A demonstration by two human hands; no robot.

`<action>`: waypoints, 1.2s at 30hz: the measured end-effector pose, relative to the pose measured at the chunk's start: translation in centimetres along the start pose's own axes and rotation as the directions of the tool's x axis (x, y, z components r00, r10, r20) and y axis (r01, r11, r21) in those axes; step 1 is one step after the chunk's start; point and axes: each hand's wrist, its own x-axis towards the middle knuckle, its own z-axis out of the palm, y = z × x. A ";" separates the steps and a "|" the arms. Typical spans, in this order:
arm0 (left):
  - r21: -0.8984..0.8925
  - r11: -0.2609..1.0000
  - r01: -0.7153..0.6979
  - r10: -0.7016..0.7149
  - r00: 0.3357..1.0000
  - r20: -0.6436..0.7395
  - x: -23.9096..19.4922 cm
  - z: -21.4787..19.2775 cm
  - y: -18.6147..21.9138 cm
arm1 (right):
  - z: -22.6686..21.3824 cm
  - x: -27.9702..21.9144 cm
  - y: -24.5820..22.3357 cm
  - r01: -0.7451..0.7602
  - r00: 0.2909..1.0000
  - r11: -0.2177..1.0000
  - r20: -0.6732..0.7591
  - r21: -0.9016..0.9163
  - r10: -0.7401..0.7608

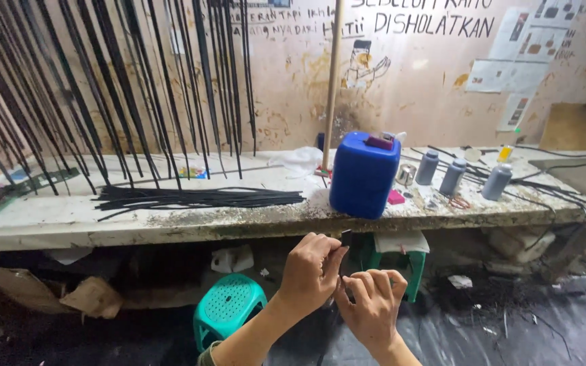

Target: Applying edge paint to leather strips using a manual applicator and hanging them on a rack to dry

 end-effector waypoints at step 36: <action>0.255 0.967 0.022 0.015 0.989 -0.144 -7.2 -19.0 6.6 | -5.3 5.3 -17.8 0.171 0.980 0.962 -0.142 0.214 -0.142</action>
